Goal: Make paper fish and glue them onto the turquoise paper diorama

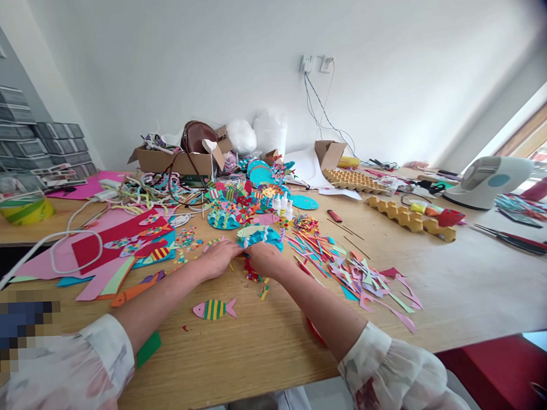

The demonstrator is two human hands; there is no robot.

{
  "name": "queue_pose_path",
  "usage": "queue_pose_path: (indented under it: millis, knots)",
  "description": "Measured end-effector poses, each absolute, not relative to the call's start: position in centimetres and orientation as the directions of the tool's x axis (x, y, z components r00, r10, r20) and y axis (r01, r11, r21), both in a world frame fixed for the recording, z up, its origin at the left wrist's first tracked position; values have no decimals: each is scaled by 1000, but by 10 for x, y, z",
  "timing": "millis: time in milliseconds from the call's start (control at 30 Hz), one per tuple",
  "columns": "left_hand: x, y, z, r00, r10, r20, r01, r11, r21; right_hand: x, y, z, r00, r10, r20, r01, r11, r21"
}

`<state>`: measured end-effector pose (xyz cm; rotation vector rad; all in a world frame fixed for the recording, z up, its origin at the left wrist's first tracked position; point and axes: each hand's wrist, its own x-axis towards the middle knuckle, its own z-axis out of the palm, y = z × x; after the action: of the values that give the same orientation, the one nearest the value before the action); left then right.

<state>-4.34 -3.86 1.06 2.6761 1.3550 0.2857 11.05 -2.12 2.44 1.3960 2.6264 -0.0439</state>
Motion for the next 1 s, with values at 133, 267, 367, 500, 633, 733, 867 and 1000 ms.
queue_pose_path:
  millis: [133, 267, 367, 500, 633, 733, 867, 1000]
  knots:
    - [-43, -38, 8, 566, 816, 115, 796, -577, 180, 114, -25, 24, -561, 813, -157, 817, 574, 54]
    - [-44, -37, 5, 547, 830, 108, 815, -557, 161, 117, -27, 25, -573, 807, -144, 810, 584, 52]
    - [-44, -37, 5, 541, 835, 99, 822, -550, 149, 118, -28, 25, -576, 805, -143, 809, 586, 47]
    - [-44, -37, 4, 528, 843, 100, 833, -538, 129, 120, -30, 27, -576, 806, -136, 809, 586, 40]
    - [-45, -37, 0, 523, 847, 94, 842, -531, 100, 124, -30, 33, -570, 813, -122, 815, 578, 39]
    - [-46, -36, -2, 514, 853, 84, 851, -520, 75, 128, -28, 38, -552, 826, -111, 828, 559, 46]
    - [-43, -37, 1, 511, 857, 69, 856, -514, 48, 126, -24, 39, -534, 839, -104, 839, 541, 52]
    - [-41, -39, 3, 537, 840, 77, 840, -541, 36, 119, -22, 34, -537, 835, -122, 836, 546, 53]
